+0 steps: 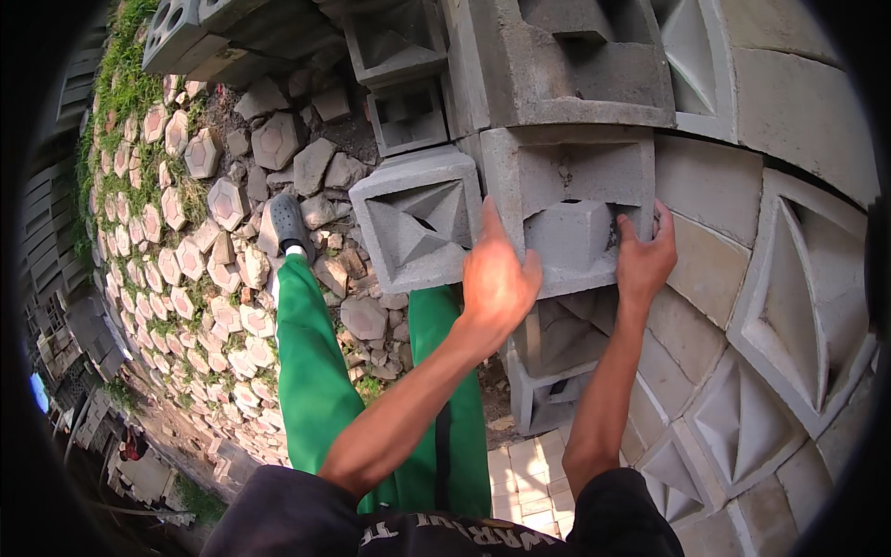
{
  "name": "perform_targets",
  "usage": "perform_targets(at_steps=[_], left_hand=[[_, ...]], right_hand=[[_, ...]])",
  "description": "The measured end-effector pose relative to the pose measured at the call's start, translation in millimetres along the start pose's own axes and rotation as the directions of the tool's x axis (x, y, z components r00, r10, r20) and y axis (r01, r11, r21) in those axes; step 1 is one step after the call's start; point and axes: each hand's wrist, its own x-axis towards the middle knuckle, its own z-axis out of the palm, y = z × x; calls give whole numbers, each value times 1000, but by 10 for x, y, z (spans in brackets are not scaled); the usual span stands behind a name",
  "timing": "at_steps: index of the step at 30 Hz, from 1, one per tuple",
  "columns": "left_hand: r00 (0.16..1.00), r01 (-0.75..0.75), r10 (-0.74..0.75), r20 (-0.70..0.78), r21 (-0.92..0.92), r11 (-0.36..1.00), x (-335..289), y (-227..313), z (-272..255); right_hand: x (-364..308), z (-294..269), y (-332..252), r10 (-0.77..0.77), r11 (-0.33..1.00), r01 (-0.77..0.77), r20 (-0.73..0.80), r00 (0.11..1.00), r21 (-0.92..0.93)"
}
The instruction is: The person stacks several concrete bricks one by one on top of an existing pile of bricks outdoors.
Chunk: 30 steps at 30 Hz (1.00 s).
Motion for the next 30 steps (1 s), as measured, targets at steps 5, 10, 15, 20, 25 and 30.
perform_targets(at_steps=[5,10,15,20,25,30], left_hand=[[999,-34,38,26,-139,990,-270,245,-184],[995,-89,95,16,-220,971,-750,273,-414],[987,-11,39,155,-183,983,-1128,-62,-530],[978,3,11,210,-68,998,-1420,-400,-474],[940,148,-102,327,-121,982,-1537,-435,-375],[974,53,-40,223,-56,997,-1592,-504,-197]], right_hand=[[-172,-460,-192,-60,998,60,-78,995,-5],[-707,-916,-283,16,999,-19,-121,992,-28],[-1282,-853,27,125,991,-122,-62,990,48],[-1765,-743,302,247,969,-247,-14,969,5],[-1935,-698,629,328,936,-322,-16,945,142],[-1884,-681,745,322,939,-322,22,947,120]])
